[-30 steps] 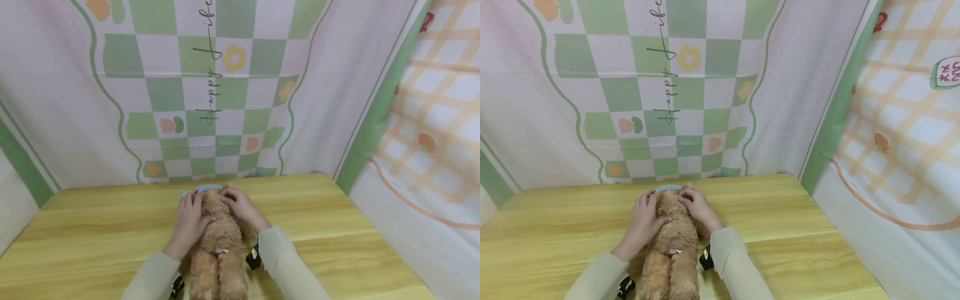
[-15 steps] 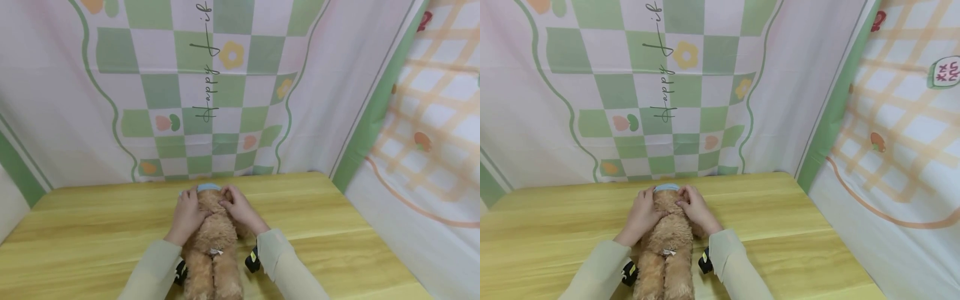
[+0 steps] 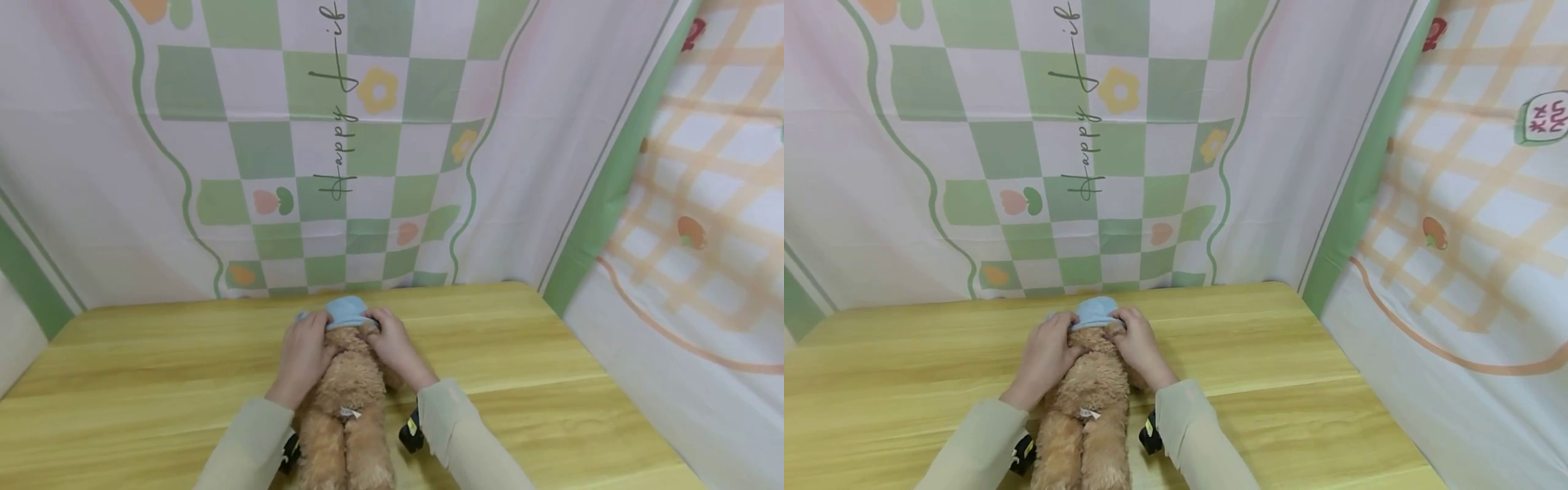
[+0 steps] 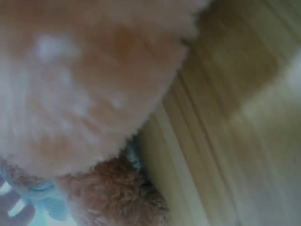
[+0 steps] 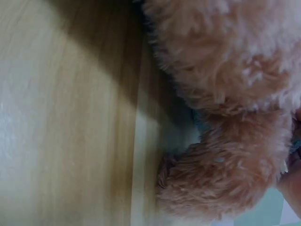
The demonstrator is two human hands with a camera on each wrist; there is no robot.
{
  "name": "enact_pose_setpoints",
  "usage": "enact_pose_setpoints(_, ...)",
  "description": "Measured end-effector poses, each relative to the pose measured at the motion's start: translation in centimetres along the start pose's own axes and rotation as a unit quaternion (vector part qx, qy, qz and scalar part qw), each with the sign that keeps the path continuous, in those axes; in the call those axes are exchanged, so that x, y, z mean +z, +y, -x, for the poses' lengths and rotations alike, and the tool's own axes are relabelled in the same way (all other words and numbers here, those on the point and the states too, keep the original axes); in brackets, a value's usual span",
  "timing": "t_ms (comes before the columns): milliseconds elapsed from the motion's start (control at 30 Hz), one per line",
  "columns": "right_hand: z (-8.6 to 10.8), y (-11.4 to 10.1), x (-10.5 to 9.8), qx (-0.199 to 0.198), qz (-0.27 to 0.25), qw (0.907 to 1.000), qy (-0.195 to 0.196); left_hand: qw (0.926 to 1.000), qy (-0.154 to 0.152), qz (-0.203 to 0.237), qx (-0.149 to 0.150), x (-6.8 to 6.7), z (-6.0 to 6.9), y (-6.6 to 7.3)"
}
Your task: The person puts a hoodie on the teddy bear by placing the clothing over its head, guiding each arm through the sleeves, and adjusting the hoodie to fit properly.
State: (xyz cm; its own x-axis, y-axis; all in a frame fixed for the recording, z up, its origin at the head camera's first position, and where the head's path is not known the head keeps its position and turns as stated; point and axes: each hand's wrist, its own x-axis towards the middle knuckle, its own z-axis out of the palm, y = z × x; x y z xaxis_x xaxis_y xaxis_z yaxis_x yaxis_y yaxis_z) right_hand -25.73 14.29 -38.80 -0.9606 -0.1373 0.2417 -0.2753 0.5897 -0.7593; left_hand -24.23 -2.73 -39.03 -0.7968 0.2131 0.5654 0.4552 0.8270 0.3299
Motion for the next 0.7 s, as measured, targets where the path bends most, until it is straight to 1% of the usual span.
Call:
enact_pose_setpoints(33, 0.00, 0.03, 0.02, -0.010, 0.008, 0.9999, 0.007, 1.0000, -0.005, -0.003, 0.001, -0.04, -0.02, 0.02)
enact_pose_setpoints(133, 0.00, -0.01, 0.10, -0.034, 0.024, 0.9988, 0.025, 0.9997, -0.020, -0.012, -0.010, -0.21, -0.05, 0.14)
enact_pose_setpoints(200, 0.05, -0.11, 0.12, -0.048, 0.037, 0.9977, 0.031, 0.9995, -0.020, -0.015, -0.018, -0.26, -0.05, 0.23)
enact_pose_setpoints(300, 0.13, -0.34, 0.20, -0.047, 0.042, 0.9975, 0.034, 0.9995, -0.011, -0.019, -0.020, -0.26, -0.06, 0.29)
enact_pose_setpoints(433, 0.21, -0.78, 0.40, -0.051, 0.042, 0.9974, 0.029, 0.9995, 0.001, -0.031, -0.009, -0.24, -0.01, 0.32)
enact_pose_setpoints(500, 0.27, -0.93, 0.50, -0.060, 0.043, 0.9969, 0.026, 0.9992, 0.003, -0.040, -0.005, -0.18, 0.05, 0.29)
enact_pose_setpoints(567, 0.30, -0.96, 0.57, -0.067, 0.034, 0.9969, 0.024, 0.9992, 0.006, -0.039, -0.002, -0.12, 0.12, 0.23)
enact_pose_setpoints(600, 0.34, -0.92, 0.56, -0.065, 0.025, 0.9974, 0.018, 0.9991, 0.008, -0.041, 0.001, -0.08, 0.16, 0.17)
enact_pose_setpoints(700, 0.51, -0.64, 0.26, -0.055, -0.003, 0.9983, -0.018, 0.9991, 0.010, -0.041, 0.011, 0.04, 0.24, -0.03)
